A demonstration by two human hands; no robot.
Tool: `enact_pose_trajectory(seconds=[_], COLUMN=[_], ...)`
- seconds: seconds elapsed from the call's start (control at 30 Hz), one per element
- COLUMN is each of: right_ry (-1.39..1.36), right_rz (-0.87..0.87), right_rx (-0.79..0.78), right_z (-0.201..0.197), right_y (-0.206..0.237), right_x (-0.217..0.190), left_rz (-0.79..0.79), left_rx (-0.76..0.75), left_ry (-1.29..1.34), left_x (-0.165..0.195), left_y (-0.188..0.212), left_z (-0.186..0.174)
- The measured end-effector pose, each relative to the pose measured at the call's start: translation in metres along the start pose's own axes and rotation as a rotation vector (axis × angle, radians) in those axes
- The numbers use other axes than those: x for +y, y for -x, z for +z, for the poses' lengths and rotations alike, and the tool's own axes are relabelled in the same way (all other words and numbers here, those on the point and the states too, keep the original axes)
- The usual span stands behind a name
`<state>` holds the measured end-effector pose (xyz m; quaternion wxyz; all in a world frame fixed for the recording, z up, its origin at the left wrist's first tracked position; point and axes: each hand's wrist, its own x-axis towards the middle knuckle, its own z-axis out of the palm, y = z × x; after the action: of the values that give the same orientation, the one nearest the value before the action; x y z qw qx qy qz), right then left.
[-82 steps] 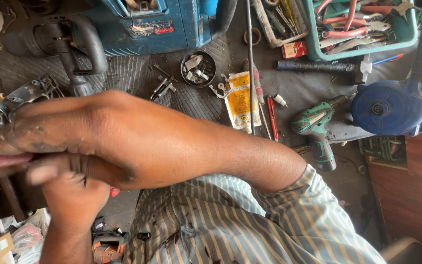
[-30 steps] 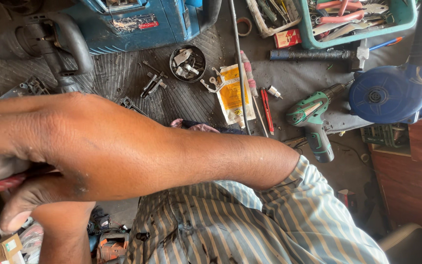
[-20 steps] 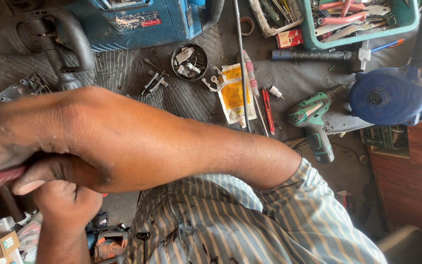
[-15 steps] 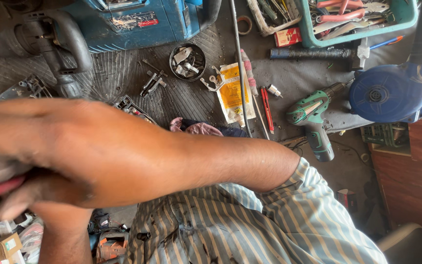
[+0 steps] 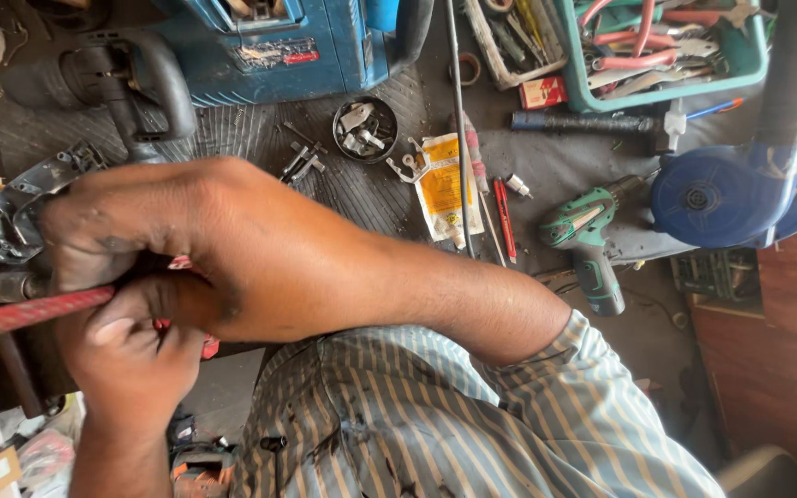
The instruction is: The person wipes their hands with a cloth, then uses a mallet to tap and separate the red housing of a small engine on a cluttered workbench. They remove and set aside internal parts, then pick up a ribbed metal rod and repeatedly rub and turn it in their hands.
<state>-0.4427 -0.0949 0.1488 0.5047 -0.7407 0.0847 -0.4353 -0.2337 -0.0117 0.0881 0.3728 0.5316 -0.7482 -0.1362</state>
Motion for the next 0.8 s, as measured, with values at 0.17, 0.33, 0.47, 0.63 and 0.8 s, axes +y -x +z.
enact_pose_trajectory(seconds=[0.17,0.33,0.47,0.63,0.8], right_ry=[0.278,0.181,0.257,0.163,0.172], right_rz=[0.092,0.009,0.112,0.186,0.251], right_rx=[0.118,0.039,0.030,0.232,0.445], right_z=[0.014,0.016,0.028,0.058,0.088], right_y=[-0.019,-0.008,0.001,-0.006,-0.010], right_x=[-0.019,-0.026,-0.028,-0.032,-0.026], left_rz=[0.030,0.195,0.269,0.391,0.643], left_rx=[0.108,-0.128,-0.278,0.130,0.212], left_ry=[0.098,-0.019,0.174,0.328,0.618], left_x=[0.014,-0.003,-0.015,0.001,0.032], left_y=[-0.006,-0.025,-0.030,-0.044,-0.063], left_z=[-0.006,-0.024,-0.030,-0.064,-0.093])
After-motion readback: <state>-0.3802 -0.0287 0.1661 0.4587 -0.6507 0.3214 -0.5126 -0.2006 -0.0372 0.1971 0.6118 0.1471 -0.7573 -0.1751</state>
